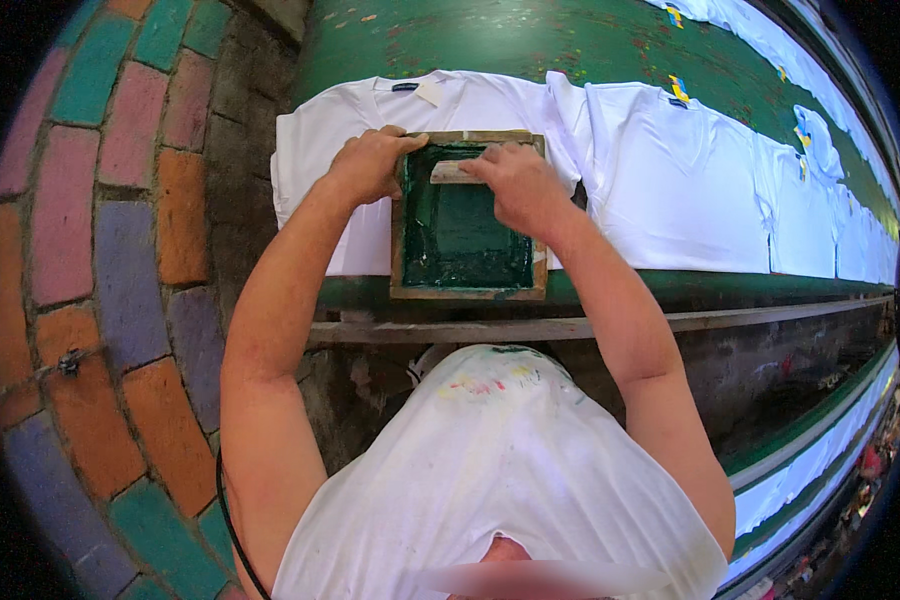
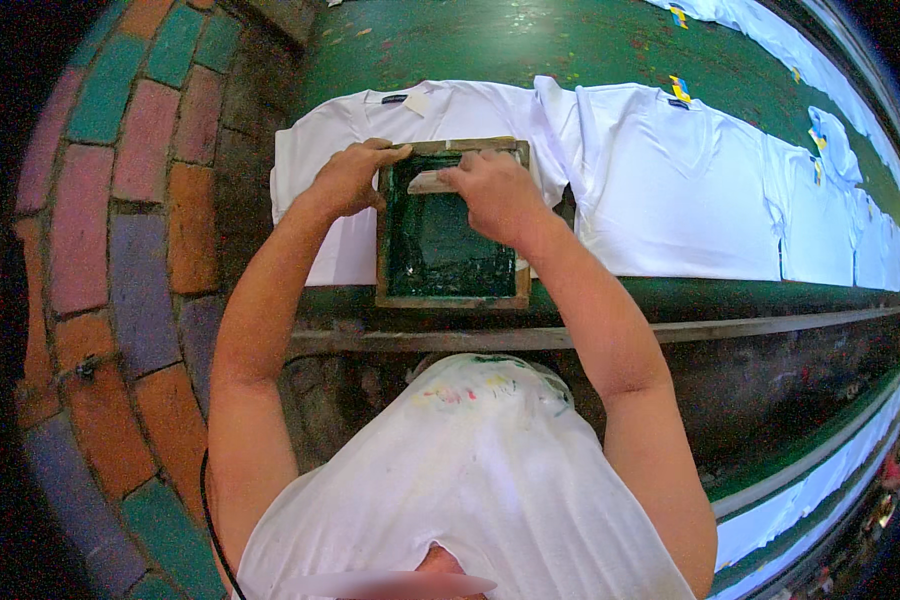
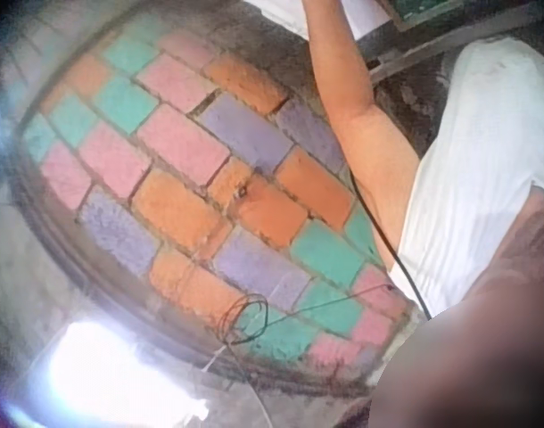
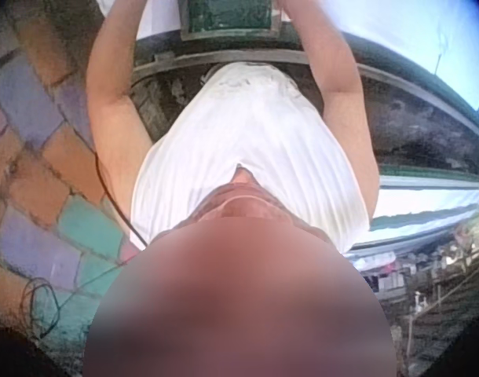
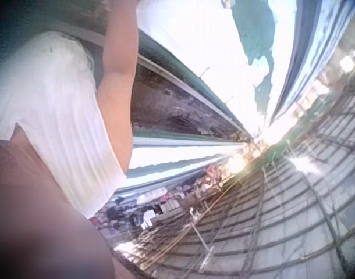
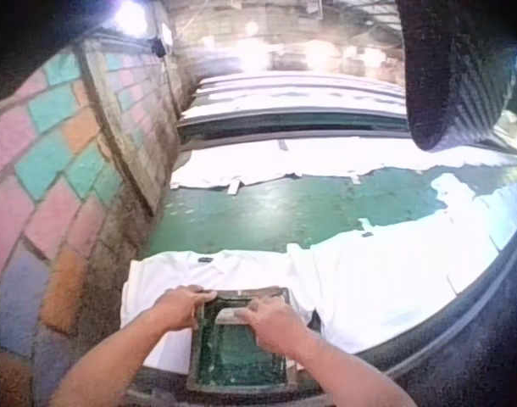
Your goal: The person performs screen printing on a line of white t-shirts laid out on a green workbench. They place a screen frame over each shirt and use a squeegee to pull green ink across the screen, then lift the frame and move to the next shirt.
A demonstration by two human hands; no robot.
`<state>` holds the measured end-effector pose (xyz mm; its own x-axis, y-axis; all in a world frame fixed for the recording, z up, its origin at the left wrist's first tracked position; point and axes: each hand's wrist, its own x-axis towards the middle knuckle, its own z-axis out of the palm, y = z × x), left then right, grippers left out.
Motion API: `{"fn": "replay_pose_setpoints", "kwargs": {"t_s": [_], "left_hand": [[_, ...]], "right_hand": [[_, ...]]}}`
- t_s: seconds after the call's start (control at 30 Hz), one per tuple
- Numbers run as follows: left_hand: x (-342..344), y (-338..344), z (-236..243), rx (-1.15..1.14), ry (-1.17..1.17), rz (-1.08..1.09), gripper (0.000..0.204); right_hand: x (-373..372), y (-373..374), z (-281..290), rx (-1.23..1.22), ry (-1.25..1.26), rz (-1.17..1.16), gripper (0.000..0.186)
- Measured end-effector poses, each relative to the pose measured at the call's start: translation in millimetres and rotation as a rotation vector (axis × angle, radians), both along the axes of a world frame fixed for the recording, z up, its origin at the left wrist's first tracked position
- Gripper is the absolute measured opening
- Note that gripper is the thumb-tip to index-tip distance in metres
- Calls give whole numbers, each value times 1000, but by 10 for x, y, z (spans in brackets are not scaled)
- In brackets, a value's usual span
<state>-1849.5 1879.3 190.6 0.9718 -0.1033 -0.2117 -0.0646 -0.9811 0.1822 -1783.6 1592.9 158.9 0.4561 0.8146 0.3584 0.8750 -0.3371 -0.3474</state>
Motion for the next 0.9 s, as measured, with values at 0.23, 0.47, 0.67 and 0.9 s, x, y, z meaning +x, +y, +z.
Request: {"fn": "replay_pose_setpoints", "kwargs": {"t_s": [0.23, 0.47, 0.67, 0.9], "left_hand": [[-4, 17, -34, -5, 17, 10, 108], [6, 26, -46, 54, 36, -4, 97], [2, 20, -50, 67, 21, -15, 96], [-23, 22, -48, 24, -6, 3, 95]], "right_hand": [[-939, -328, 53, -63, 26, 85, 42], [-547, -412, 245, -154, 359, 264, 55], [142, 30, 158, -80, 87, -34, 54], [-218, -46, 120, -159, 102, -29, 55]]}}
